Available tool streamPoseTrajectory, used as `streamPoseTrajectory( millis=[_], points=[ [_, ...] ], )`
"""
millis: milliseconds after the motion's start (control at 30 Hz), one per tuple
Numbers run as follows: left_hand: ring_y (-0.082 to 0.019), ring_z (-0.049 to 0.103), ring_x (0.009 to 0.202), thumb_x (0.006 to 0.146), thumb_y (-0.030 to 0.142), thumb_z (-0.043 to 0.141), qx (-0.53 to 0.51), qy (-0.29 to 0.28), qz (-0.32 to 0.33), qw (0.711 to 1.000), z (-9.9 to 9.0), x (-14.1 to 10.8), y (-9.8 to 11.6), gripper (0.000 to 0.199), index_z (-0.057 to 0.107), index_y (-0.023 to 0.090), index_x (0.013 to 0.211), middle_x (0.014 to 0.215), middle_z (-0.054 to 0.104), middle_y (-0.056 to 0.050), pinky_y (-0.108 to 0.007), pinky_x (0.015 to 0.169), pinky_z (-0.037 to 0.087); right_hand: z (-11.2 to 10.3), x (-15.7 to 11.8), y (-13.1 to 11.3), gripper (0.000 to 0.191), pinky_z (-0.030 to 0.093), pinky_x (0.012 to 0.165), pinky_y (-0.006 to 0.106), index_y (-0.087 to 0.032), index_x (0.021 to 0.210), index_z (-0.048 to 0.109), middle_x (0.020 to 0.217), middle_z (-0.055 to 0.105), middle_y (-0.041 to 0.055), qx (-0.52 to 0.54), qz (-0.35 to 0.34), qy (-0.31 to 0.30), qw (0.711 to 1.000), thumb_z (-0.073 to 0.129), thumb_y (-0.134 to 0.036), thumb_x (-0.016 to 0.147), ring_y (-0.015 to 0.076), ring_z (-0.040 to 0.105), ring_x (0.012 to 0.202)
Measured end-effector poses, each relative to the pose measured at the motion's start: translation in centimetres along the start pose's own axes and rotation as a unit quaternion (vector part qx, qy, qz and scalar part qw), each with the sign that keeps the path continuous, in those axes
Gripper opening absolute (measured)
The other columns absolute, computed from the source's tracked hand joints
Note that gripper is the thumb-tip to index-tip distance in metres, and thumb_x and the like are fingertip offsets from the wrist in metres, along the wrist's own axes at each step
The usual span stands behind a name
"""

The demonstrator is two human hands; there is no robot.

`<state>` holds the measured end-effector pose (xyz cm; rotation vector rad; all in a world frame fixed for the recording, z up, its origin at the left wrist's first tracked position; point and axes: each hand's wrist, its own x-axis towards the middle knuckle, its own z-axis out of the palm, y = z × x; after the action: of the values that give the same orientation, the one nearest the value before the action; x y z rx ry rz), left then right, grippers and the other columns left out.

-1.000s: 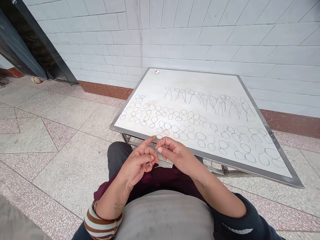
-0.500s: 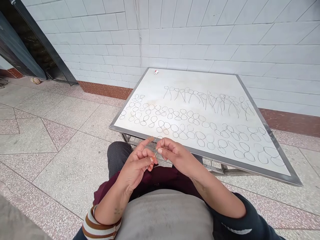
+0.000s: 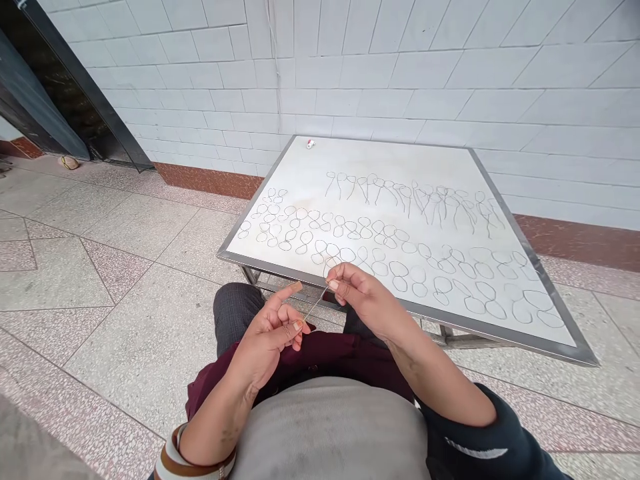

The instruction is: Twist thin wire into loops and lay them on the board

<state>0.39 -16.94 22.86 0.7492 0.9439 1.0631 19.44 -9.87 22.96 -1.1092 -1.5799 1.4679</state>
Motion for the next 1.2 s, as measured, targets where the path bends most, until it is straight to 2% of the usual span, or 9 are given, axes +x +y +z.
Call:
streamPoseTrajectory(
  millis=[167,333,433,533,600,700,867,967,1200],
  points=[
    [-0.012,0.052,0.066,0.081,0.025,0.07,0.027,0.003,0.015,1.0,0.0,-0.6,-0.5,0.06,0.05,0.022,0.137,0.078,0.062,-0.002,-0.025,0.061,0.044,-0.5,0.3,0.3,0.016,0.036,0.065,0.028,-0.023,0.088,0.055,0.073,0.047,-0.0029,0.014,-0.008,0.009,1.0,0.055,-0.039,0.087,0.0136,0.043,0.065],
    [-0.011,0.051,0.063,0.08,0.021,0.069,0.043,0.027,0.007,0.999,-1.0,-1.4,-1.4,0.058,0.05,0.02,0.136,0.076,0.062,-0.001,-0.024,0.061,0.043,-2.8,0.8,0.1,0.019,0.035,0.065,0.028,-0.022,0.087,0.055,0.077,0.047,-0.0026,0.051,-0.023,0.09,0.994,0.059,-0.04,0.084,0.0121,0.04,0.064],
    [-0.01,0.051,0.063,0.08,0.022,0.068,0.061,0.064,0.007,0.996,-2.2,-1.3,-1.1,0.058,0.049,0.019,0.136,0.077,0.061,0.0,-0.024,0.061,0.043,-3.7,0.5,-0.5,0.021,0.036,0.067,0.029,-0.022,0.085,0.056,0.078,0.048,-0.0022,0.06,-0.013,0.044,0.997,0.062,-0.041,0.082,0.0124,0.042,0.065],
    [-0.011,0.054,0.071,0.081,0.024,0.069,0.086,0.097,0.039,0.991,-2.5,-0.4,0.6,0.059,0.049,0.02,0.135,0.081,0.062,-0.001,-0.024,0.065,0.045,-3.2,0.1,-1.3,0.018,0.036,0.067,0.028,-0.022,0.087,0.057,0.083,0.05,-0.0012,0.049,-0.014,-0.018,0.999,0.06,-0.04,0.085,0.0129,0.044,0.069],
    [-0.013,0.056,0.078,0.08,0.024,0.07,0.101,0.093,0.071,0.988,-1.9,0.5,1.9,0.058,0.05,0.02,0.135,0.084,0.064,-0.002,-0.024,0.068,0.045,-2.5,-0.1,-1.9,0.015,0.035,0.065,0.028,-0.022,0.087,0.057,0.082,0.05,-0.0012,0.017,-0.024,-0.048,0.998,0.057,-0.037,0.087,0.0132,0.044,0.07],
    [-0.012,0.057,0.077,0.077,0.022,0.074,0.111,0.052,0.109,0.986,-0.2,2.0,3.3,0.058,0.053,0.02,0.132,0.088,0.068,-0.003,-0.023,0.069,0.046,-1.5,-0.2,-2.8,0.013,0.035,0.066,0.028,-0.022,0.085,0.057,0.077,0.049,-0.0015,-0.021,-0.046,-0.083,0.995,0.055,-0.034,0.09,0.0135,0.043,0.07],
    [-0.011,0.058,0.073,0.071,0.02,0.078,0.078,0.011,0.121,0.99,2.2,3.7,3.1,0.057,0.059,0.021,0.125,0.085,0.071,-0.002,-0.022,0.066,0.047,-0.9,-0.1,-3.1,0.009,0.038,0.071,0.028,-0.022,0.095,0.053,0.084,0.053,-0.0014,0.028,-0.078,-0.112,0.99,0.056,-0.029,0.09,0.0136,0.049,0.078],
    [-0.009,0.058,0.07,0.072,0.019,0.078,0.059,0.024,0.13,0.989,2.7,3.9,2.7,0.054,0.061,0.021,0.123,0.08,0.07,0.0,-0.021,0.065,0.047,-0.7,0.1,-2.7,0.019,0.039,0.07,0.027,-0.023,0.101,0.048,0.083,0.053,-0.0029,0.078,-0.068,-0.099,0.99,0.06,-0.027,0.087,0.0124,0.05,0.076],
    [-0.009,0.059,0.072,0.071,0.018,0.079,0.051,0.06,0.16,0.984,3.1,3.7,2.3,0.056,0.06,0.022,0.124,0.08,0.068,0.001,-0.02,0.065,0.048,0.4,0.7,-1.9,0.025,0.039,0.068,0.027,-0.022,0.093,0.047,0.078,0.053,-0.0039,0.136,-0.052,-0.032,0.989,0.067,-0.028,0.08,0.0113,0.05,0.07]
  ],
)
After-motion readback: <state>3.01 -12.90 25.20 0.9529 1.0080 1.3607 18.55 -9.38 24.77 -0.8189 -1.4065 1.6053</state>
